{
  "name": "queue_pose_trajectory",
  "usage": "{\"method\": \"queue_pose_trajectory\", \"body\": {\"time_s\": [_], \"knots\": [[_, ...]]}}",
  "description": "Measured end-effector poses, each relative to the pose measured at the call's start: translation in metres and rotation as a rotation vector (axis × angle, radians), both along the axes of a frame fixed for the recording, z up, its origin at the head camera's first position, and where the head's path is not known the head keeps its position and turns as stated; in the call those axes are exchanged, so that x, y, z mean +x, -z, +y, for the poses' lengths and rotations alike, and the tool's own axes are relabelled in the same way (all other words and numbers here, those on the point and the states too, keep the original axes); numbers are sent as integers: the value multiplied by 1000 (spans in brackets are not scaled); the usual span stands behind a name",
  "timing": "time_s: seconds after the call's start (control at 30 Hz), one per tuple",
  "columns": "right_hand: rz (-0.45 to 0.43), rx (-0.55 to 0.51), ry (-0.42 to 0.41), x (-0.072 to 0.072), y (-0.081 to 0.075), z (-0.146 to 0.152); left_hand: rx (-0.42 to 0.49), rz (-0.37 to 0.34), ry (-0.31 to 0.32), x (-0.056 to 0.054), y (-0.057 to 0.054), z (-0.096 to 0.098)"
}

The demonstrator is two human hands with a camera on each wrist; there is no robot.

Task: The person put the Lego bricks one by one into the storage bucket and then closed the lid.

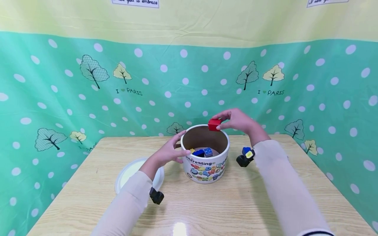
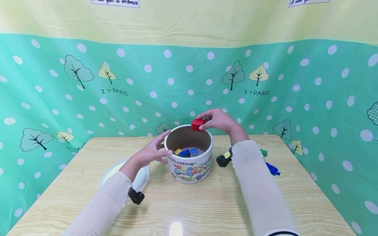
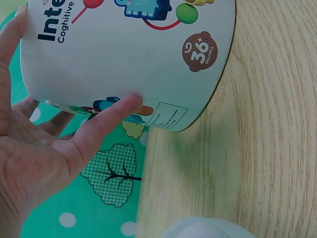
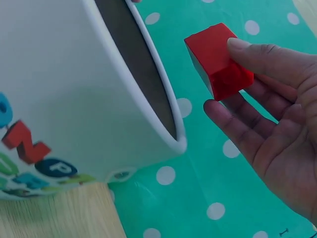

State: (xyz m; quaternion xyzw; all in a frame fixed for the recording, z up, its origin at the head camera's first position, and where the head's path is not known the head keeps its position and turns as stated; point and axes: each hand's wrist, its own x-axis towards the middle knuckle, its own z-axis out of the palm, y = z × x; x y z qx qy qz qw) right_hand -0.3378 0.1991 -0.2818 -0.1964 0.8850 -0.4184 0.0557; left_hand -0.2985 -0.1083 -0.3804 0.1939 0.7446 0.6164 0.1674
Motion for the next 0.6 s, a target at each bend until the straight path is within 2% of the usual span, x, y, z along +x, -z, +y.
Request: {"method": "queue_pose_trajectory", "body": {"time_s": [0.3, 0.6], "knots": [[-78, -49, 4, -13, 9, -14, -2, 5, -1, 1, -1, 0], [-61, -129, 8, -18, 14, -34, 0, 9, 7, 1, 0, -1]]}}
